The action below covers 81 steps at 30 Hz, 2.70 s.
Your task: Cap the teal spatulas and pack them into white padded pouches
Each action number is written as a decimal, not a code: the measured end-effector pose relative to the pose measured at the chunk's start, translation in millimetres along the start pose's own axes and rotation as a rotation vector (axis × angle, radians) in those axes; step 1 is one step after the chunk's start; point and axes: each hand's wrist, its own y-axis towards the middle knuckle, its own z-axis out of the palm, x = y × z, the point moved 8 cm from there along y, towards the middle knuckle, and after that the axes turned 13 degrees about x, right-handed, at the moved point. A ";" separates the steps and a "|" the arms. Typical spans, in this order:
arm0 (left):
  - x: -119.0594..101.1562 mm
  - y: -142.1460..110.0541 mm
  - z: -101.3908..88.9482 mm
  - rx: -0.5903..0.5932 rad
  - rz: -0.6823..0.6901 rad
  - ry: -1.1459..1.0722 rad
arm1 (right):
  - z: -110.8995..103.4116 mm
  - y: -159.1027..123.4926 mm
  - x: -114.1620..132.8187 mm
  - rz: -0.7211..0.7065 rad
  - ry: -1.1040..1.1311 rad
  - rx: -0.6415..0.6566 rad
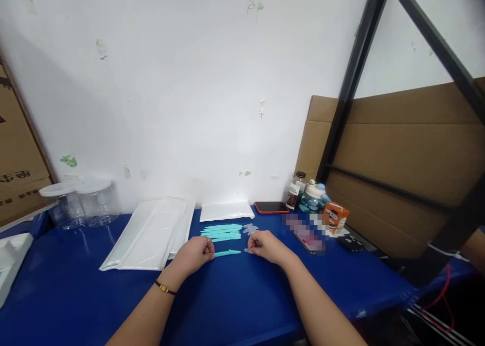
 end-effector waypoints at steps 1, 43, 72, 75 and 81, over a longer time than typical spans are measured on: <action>0.0 -0.7 -0.5 -0.007 0.007 -0.004 | 1.9 1.1 -0.2 -0.001 0.041 0.013; -9.7 -2.1 -19.2 -0.145 0.050 0.053 | -2.7 2.5 -26.2 0.103 0.170 0.019; 1.4 14.9 -16.1 -0.237 0.024 0.134 | -17.8 19.0 -12.4 0.062 -0.220 -0.172; 1.9 13.9 -13.7 -0.202 0.011 0.117 | -16.8 17.0 -18.3 0.068 -0.147 -0.195; 3.8 11.1 -7.7 -0.140 -0.003 0.011 | -4.8 13.8 -23.0 0.024 0.146 -0.062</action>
